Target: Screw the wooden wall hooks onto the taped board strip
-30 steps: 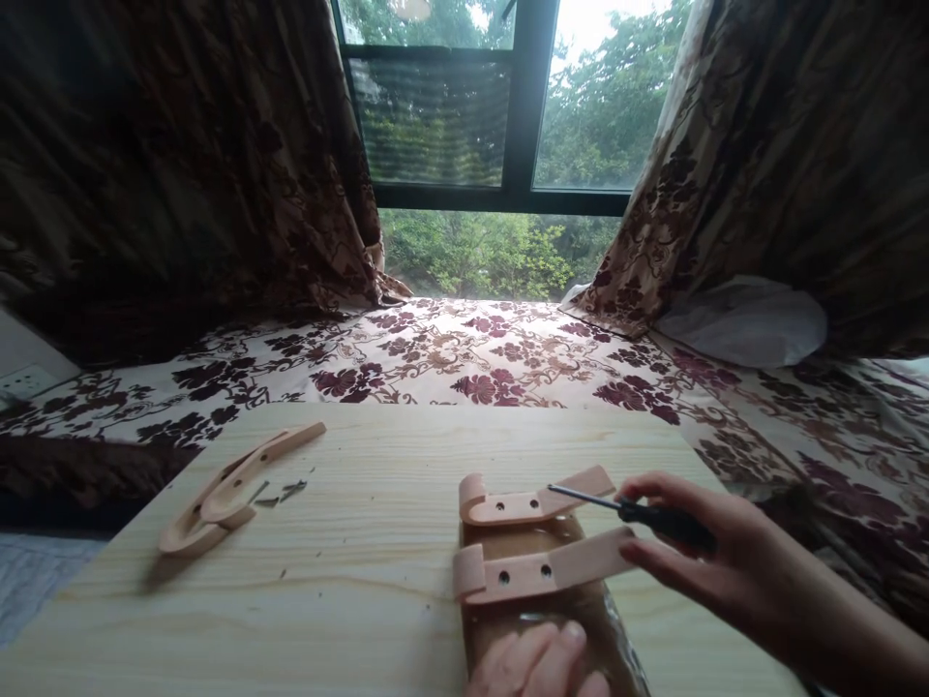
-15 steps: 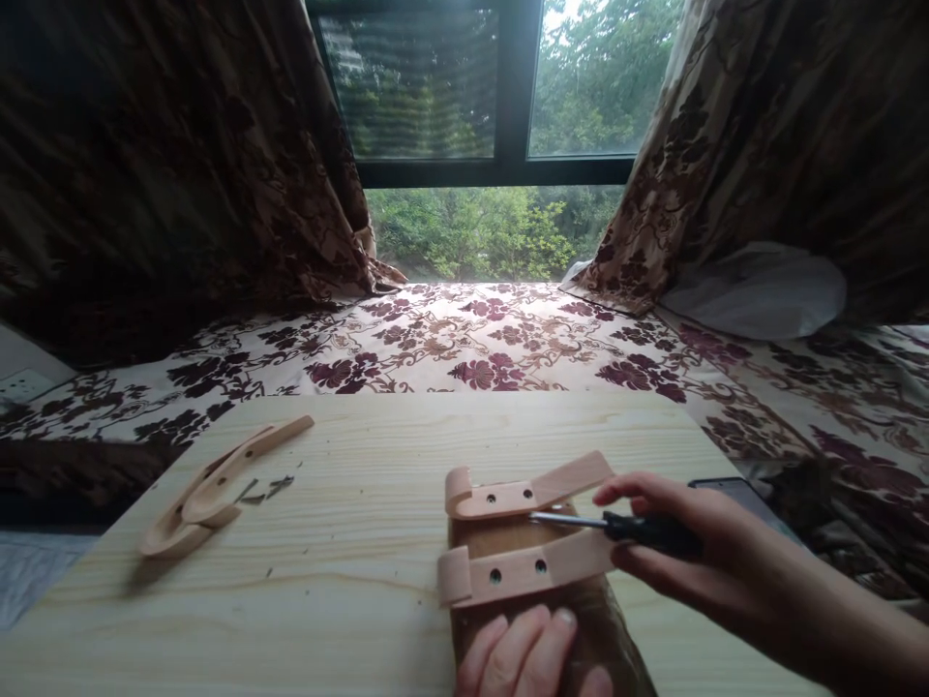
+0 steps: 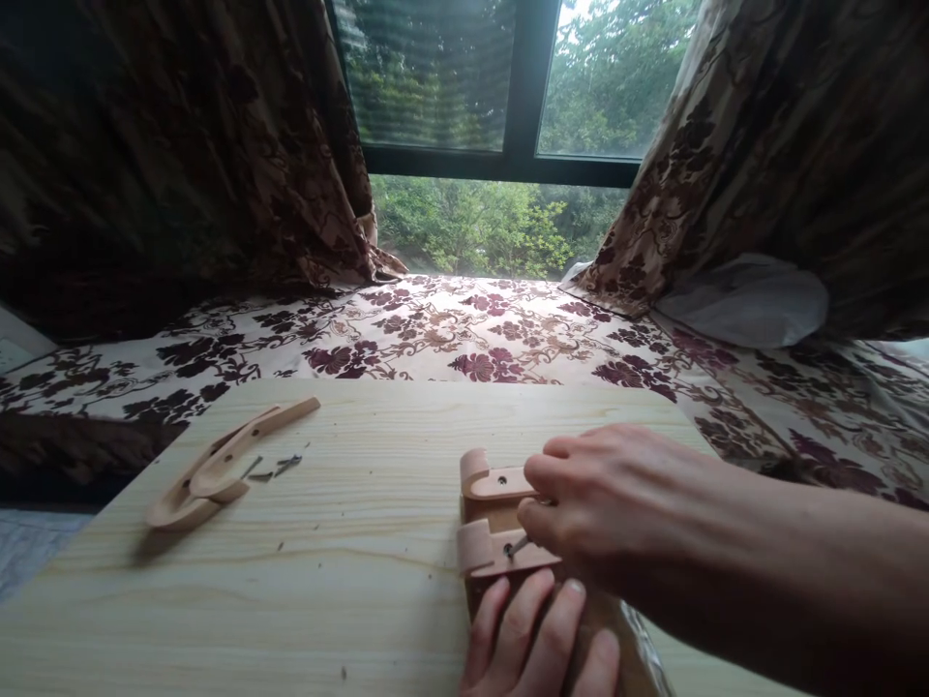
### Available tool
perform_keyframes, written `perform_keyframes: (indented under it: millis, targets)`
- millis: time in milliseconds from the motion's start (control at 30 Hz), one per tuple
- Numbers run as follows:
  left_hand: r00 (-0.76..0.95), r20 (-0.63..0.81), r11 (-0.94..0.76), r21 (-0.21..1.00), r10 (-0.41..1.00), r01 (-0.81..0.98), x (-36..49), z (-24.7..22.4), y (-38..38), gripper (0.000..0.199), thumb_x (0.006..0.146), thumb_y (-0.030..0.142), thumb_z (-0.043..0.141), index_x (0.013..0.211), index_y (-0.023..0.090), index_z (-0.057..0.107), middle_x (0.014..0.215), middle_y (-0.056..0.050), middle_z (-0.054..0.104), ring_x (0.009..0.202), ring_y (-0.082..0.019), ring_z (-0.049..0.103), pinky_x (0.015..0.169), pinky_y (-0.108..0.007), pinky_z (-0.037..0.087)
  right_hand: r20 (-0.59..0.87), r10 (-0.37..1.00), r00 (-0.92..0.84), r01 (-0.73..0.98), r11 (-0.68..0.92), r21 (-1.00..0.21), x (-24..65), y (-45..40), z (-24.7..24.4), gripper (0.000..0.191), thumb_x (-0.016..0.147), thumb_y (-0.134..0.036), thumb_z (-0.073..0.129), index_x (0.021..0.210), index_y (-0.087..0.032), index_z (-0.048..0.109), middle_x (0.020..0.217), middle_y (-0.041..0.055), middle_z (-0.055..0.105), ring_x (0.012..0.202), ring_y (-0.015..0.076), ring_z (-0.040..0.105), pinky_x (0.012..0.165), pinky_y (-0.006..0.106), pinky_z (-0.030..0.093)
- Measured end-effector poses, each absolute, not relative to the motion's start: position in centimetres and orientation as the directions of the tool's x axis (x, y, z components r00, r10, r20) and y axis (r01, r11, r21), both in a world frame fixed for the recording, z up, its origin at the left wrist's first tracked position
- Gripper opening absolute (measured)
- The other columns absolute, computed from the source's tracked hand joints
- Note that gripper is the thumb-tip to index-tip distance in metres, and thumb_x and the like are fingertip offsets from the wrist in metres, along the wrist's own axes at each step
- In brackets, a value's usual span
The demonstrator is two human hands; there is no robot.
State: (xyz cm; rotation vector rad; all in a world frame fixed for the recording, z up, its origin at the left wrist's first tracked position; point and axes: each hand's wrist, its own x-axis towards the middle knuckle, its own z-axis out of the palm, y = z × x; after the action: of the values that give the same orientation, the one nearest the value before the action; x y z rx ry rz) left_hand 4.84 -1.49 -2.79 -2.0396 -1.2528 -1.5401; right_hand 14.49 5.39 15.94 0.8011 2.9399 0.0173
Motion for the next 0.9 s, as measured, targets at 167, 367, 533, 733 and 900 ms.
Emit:
perform_keyframes:
  millis: [167, 367, 533, 733, 900]
  targets:
    - [-0.001, 0.877, -0.547, 0.301, 0.481, 0.781, 5.2, -1.8, -1.5, 0.030, 0.088, 0.022, 0.041, 0.082, 0.035, 0.066, 0.090, 0.010, 0.069, 0.100, -0.011, 0.060, 0.104, -0.027, 0.033, 0.000, 0.388, -0.922, 0.363, 0.862, 0.353, 13.8, 4.1, 15.0, 0.005, 0.074, -0.015, 0.061, 0.070, -0.017, 0.060, 0.079, 0.0065, 0.061, 0.069, 0.0198, 0.051, 0.056, 0.035, 0.039]
    - [-0.029, 0.862, -0.563, 0.356, 0.506, 0.746, 5.4, -2.1, -1.8, 0.024, 0.086, 0.025, 0.046, 0.076, 0.033, 0.066, 0.081, 0.010, 0.069, 0.091, -0.013, 0.061, 0.105, -0.029, 0.032, 0.057, 0.320, -0.946, 0.298, 0.787, 0.541, 13.5, 4.5, 13.9, 0.012, 0.082, -0.016, 0.054, 0.078, -0.018, 0.065, 0.097, 0.0092, 0.065, 0.089, 0.0229, 0.054, 0.076, 0.038, 0.042]
    - [-0.008, 0.849, -0.561, 0.356, 0.528, 0.748, 5.3, -2.2, -2.0, 0.022, 0.084, 0.022, 0.049, 0.076, 0.033, 0.066, 0.082, 0.010, 0.069, 0.095, -0.013, 0.059, 0.105, -0.027, 0.030, -0.056, 0.387, -0.920, 0.301, 0.791, 0.532, 12.1, 4.8, 14.7, 0.008, 0.077, -0.015, 0.060, 0.074, -0.019, 0.066, 0.078, 0.0057, 0.066, 0.070, 0.0190, 0.056, 0.062, 0.034, 0.043]
    - [0.012, 0.843, -0.563, 0.349, 0.538, 0.749, 4.9, -1.4, -1.7, 0.026, 0.087, 0.024, 0.043, 0.087, 0.035, 0.066, 0.084, 0.010, 0.068, 0.091, -0.014, 0.059, 0.103, -0.028, 0.032, -0.178, 0.418, -0.891, 0.303, 0.839, 0.451, 11.3, 4.8, 14.7, 0.009, 0.076, -0.013, 0.062, 0.068, -0.018, 0.065, 0.071, 0.0068, 0.066, 0.066, 0.0198, 0.058, 0.056, 0.032, 0.042]
    - [0.157, 0.811, -0.613, 0.283, 0.563, 0.738, 3.8, -1.1, -1.6, 0.024, 0.086, 0.021, 0.047, 0.090, 0.033, 0.067, 0.091, 0.010, 0.069, 0.089, -0.013, 0.060, 0.101, -0.029, 0.031, -0.294, 0.498, -0.816, 0.406, 0.855, 0.322, 11.0, 6.0, 15.9, 0.021, 0.079, -0.015, 0.058, 0.059, -0.019, 0.060, 0.048, -0.0028, 0.054, 0.044, 0.0112, 0.045, 0.049, 0.028, 0.037]
